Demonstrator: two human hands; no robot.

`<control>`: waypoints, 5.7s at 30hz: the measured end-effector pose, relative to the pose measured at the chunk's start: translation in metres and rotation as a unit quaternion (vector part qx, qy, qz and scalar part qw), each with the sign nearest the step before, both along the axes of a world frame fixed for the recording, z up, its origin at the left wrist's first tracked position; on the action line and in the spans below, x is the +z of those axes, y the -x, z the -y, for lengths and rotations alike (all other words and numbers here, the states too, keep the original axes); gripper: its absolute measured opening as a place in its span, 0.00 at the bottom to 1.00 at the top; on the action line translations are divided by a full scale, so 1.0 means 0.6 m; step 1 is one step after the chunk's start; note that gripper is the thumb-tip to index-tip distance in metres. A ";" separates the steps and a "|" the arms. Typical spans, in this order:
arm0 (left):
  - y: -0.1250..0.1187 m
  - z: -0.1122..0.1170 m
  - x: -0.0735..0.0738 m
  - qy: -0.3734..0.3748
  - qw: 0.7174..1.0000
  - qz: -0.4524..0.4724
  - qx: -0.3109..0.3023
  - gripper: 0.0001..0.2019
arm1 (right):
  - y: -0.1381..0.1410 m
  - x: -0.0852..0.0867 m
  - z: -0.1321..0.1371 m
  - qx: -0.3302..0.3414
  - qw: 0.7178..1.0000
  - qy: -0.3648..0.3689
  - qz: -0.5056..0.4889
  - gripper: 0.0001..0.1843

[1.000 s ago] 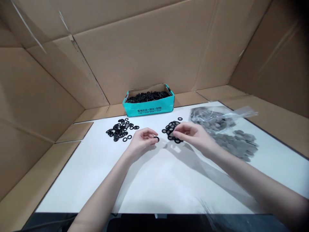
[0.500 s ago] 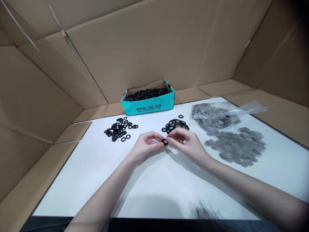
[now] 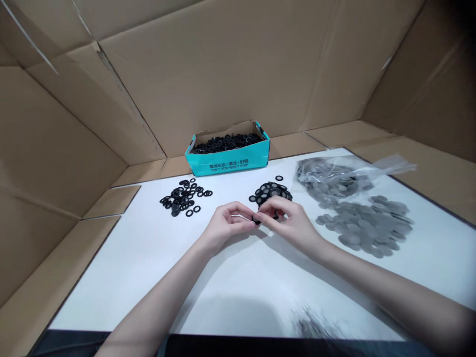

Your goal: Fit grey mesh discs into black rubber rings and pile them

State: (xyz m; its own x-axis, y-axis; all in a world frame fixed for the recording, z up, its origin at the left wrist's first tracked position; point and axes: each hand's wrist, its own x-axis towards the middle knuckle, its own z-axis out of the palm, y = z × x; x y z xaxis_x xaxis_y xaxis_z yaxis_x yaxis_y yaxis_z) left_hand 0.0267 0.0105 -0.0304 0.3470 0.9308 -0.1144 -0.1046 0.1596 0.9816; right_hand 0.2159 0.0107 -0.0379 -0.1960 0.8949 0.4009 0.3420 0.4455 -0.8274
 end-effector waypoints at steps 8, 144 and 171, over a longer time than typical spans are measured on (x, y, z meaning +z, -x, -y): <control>0.003 0.002 0.005 -0.040 0.999 -0.021 0.013 0.13 | -0.001 -0.002 0.002 0.049 0.998 -0.007 0.031 0.13; 0.004 0.015 0.031 -0.268 0.923 -0.260 -0.086 0.06 | -0.001 -0.015 -0.004 0.078 0.987 -0.125 0.057 0.07; 0.003 0.014 0.019 -0.307 0.923 -0.223 -0.071 0.06 | -0.004 -0.015 -0.005 0.090 0.985 -0.134 0.061 0.08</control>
State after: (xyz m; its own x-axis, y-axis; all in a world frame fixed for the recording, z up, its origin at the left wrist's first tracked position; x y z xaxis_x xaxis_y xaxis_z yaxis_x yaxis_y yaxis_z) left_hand 0.0248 0.0021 -0.0190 0.5159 0.8166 0.2589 0.3099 -0.4596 0.8323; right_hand 0.2185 0.0138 -0.0468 -0.4036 0.7057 0.5823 0.3266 0.7056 -0.6289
